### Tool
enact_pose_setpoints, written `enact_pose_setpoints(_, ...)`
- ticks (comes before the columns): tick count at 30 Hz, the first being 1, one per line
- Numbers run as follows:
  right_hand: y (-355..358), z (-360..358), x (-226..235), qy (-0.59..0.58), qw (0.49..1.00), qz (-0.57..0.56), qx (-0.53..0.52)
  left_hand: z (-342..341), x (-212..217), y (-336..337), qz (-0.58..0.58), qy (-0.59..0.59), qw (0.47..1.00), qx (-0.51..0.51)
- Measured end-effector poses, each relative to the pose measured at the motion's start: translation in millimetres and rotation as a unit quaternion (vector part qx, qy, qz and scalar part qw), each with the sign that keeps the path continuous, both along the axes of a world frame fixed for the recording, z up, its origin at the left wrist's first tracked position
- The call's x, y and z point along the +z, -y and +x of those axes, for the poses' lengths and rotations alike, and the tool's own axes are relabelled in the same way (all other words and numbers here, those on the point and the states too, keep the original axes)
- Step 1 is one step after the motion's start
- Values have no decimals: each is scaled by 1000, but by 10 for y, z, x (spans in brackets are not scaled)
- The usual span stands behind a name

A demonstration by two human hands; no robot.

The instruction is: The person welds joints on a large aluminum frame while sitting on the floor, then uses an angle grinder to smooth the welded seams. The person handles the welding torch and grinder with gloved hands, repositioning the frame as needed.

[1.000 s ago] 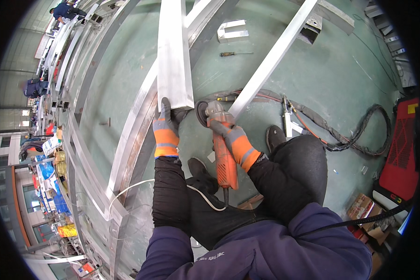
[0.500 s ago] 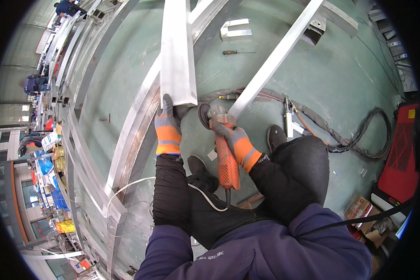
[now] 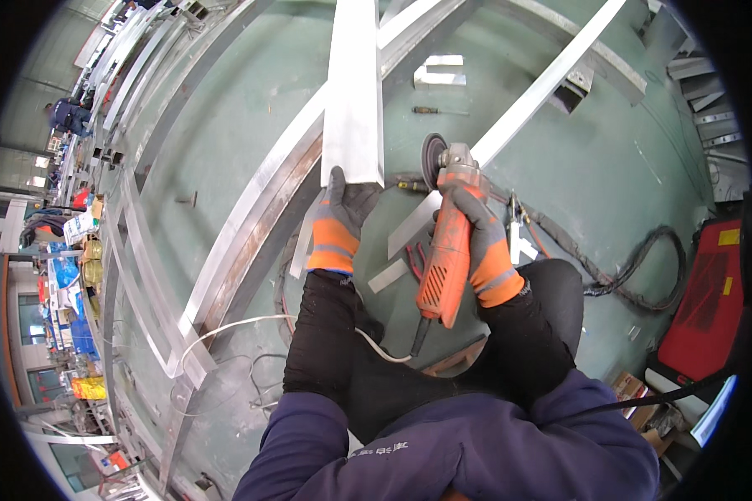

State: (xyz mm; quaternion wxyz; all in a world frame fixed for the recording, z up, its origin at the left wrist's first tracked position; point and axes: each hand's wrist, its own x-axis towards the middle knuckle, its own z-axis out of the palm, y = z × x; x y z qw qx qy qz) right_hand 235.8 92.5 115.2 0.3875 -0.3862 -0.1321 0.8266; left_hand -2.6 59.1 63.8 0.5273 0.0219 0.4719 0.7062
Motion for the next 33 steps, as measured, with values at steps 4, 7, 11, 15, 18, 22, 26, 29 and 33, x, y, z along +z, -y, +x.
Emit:
enact_pose_setpoints(4, -226, 112, 338, 11, 998, 62, 14, 183, 13, -124, 15, 2, 1000, 10)
enact_pose_setpoints(7, -506, 177, 214, 215, 891, 400, 13, 197, -72, -308, 51, 28, 998, -25)
enact_pose_setpoints(11, -764, 30, 505, 166, 902, 397, 38, 104, -272, -576, 67, 69, 995, 16)
enact_pose_setpoints(15, -893, 42, 533, 200, 905, 363, 94, 328, -336, -548, 108, 106, 987, -47)
enact_pose_setpoints(18, -856, 42, 478, 393, 655, 634, 123, 703, -119, -357, 64, 123, 976, -166)
enact_pose_setpoints(22, -814, 50, 312, 469, 477, 731, 136, 1033, 382, -162, 113, 75, 957, -257)
enact_pose_setpoints(26, -633, -202, 419, 436, 722, 515, 152, 1106, 665, -117, 134, -75, 956, -250)
enact_pose_setpoints(29, -658, -163, 419, 443, 733, 485, 178, 1191, 801, -76, 162, -124, 945, -254)
enact_pose_setpoints(33, -580, -229, 526, 512, 664, 501, 214, 1182, 645, -16, 173, -233, 925, -244)
